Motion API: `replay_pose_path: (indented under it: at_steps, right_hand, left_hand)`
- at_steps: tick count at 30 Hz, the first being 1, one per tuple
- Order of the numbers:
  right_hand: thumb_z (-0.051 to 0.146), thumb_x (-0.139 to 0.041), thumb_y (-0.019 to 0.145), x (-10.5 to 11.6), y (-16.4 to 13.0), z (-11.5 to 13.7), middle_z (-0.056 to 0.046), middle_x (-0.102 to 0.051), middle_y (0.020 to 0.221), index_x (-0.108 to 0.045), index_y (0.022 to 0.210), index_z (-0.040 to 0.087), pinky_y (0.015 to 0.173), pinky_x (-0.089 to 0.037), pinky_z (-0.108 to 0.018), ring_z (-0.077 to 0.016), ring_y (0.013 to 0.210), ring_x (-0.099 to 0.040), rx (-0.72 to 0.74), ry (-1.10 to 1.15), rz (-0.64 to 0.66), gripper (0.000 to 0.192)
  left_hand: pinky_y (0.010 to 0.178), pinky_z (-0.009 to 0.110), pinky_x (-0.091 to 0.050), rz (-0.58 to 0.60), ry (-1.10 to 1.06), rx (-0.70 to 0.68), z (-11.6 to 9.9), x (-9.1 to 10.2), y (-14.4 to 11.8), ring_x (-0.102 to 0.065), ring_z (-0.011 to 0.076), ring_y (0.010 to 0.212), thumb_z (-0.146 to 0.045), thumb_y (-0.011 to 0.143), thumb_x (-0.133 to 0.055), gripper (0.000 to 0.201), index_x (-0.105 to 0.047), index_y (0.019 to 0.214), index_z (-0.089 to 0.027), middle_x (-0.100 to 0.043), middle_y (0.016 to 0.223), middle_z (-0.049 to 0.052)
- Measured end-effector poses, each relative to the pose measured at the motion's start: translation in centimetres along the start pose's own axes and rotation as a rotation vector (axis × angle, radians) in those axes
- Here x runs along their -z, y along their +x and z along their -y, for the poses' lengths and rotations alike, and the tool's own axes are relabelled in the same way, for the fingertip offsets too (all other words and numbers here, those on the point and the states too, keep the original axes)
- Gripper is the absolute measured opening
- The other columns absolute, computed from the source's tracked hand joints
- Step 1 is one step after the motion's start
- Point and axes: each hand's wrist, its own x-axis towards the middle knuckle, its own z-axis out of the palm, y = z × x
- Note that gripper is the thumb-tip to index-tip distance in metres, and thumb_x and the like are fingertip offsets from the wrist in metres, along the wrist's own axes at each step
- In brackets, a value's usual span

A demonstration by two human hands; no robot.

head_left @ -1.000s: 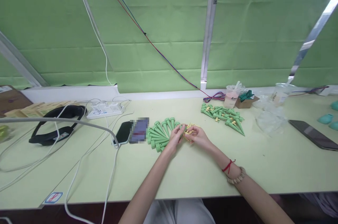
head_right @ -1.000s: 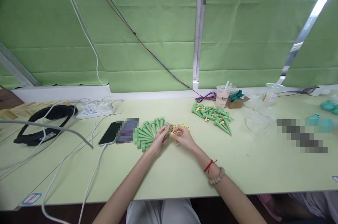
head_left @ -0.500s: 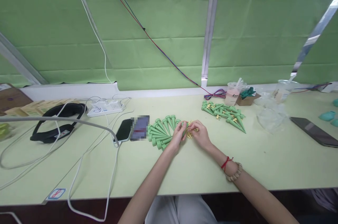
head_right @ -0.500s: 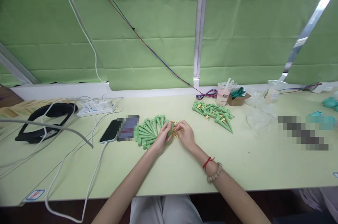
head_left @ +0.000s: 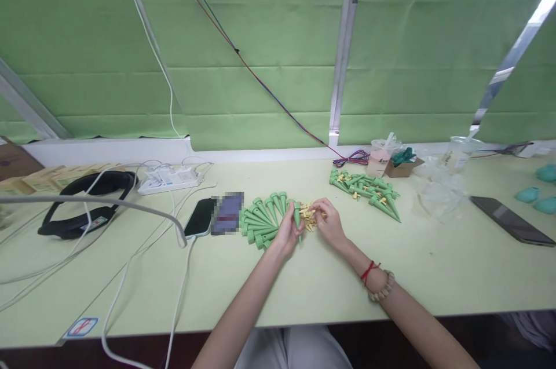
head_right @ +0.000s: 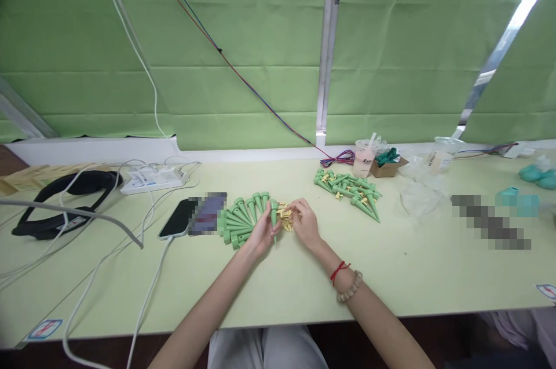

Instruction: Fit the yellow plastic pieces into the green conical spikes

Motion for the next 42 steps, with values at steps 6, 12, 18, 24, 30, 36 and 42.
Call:
replay_pose_path:
  at_steps: [6, 12, 18, 24, 30, 36, 42]
  right_hand:
    - [0.048, -0.054, 0.075, 0.6, 1.0, 0.4, -0.006, -0.063, 0.089, -0.06, 0.088, 0.019, 0.04, -0.044, -0.021, -0.013, 0.057, -0.058, -0.349, 0.306, 0.014, 0.033]
    - [0.053, -0.065, 0.066, -0.3, 0.2, 0.7, -0.002, -0.061, 0.062, -0.064, 0.081, 0.016, 0.041, -0.044, -0.022, -0.0126, 0.05, -0.055, -0.352, 0.353, 0.248, 0.039]
    - [0.041, -0.061, 0.075, -0.4, -0.1, 0.1, -0.006, -0.066, 0.081, -0.068, 0.08, 0.019, 0.051, -0.047, -0.026, -0.0157, 0.06, -0.058, -0.064, 0.124, 0.134, 0.024]
    - [0.026, -0.051, 0.081, 0.7, 0.0, 0.1, -0.003, -0.066, 0.096, -0.071, 0.09, 0.028, 0.065, -0.047, -0.026, -0.0162, 0.076, -0.061, 0.096, -0.183, 0.093, 0.022]
    - [0.043, -0.06, 0.074, 0.3, 0.4, 0.4, -0.005, -0.068, 0.086, -0.068, 0.093, 0.019, 0.046, -0.045, -0.025, -0.0127, 0.05, -0.056, -0.218, 0.127, 0.172, 0.032]
    - [0.046, -0.072, 0.065, 0.7, 0.9, 0.6, -0.002, -0.066, 0.071, -0.067, 0.082, 0.016, 0.042, -0.042, -0.018, -0.0078, 0.048, -0.054, -0.567, 0.507, 0.282, 0.035]
    - [0.039, -0.073, 0.066, 1.5, 1.1, 0.4, 0.0, -0.064, 0.068, -0.066, 0.079, 0.017, 0.047, -0.044, -0.015, -0.0068, 0.055, -0.057, -0.628, 0.608, 0.435, 0.027]
  left_hand:
    - [0.034, 0.015, -0.025, -0.011, 0.019, -0.108, -1.0, 0.4, 0.1, -0.031, 0.0006, 0.037, -0.052, 0.078, -0.057, 0.04, -0.054, 0.102, -0.021, -0.055, 0.078, -0.002]
    - [0.035, 0.014, -0.026, 0.025, 0.065, -0.114, -0.5, 0.2, 0.0, -0.035, 0.0006, 0.039, -0.05, 0.071, -0.065, 0.045, -0.057, 0.104, -0.02, -0.055, 0.076, -0.002]
    - [0.033, 0.014, -0.021, 0.029, 0.098, -0.1, -0.3, 0.2, 0.2, -0.032, 0.0001, 0.037, -0.049, 0.072, -0.065, 0.045, -0.058, 0.105, -0.019, -0.052, 0.068, -0.004]
    - [0.031, 0.013, -0.019, 0.041, -0.032, 0.073, -0.3, -0.1, 0.4, -0.031, 0.0003, 0.038, -0.044, 0.075, -0.063, 0.035, -0.056, 0.096, -0.017, -0.051, 0.07, -0.003]
    - [0.033, 0.015, -0.018, 0.042, 0.126, -0.078, -0.6, -0.1, 0.0, -0.031, 0.0013, 0.039, -0.051, 0.075, -0.061, 0.044, -0.056, 0.106, -0.019, -0.047, 0.066, -0.004]
    - [0.037, 0.016, -0.015, 0.012, 0.335, -0.123, -0.8, -0.3, -0.4, -0.028, 0.0004, 0.04, -0.053, 0.067, -0.067, 0.049, -0.06, 0.102, -0.02, -0.043, 0.063, -0.006]
    - [0.038, 0.016, -0.015, -0.016, 0.419, -0.119, -0.7, -0.4, -0.3, -0.03, 0.0018, 0.04, -0.053, 0.064, -0.07, 0.051, -0.061, 0.1, -0.019, -0.037, 0.054, -0.007]
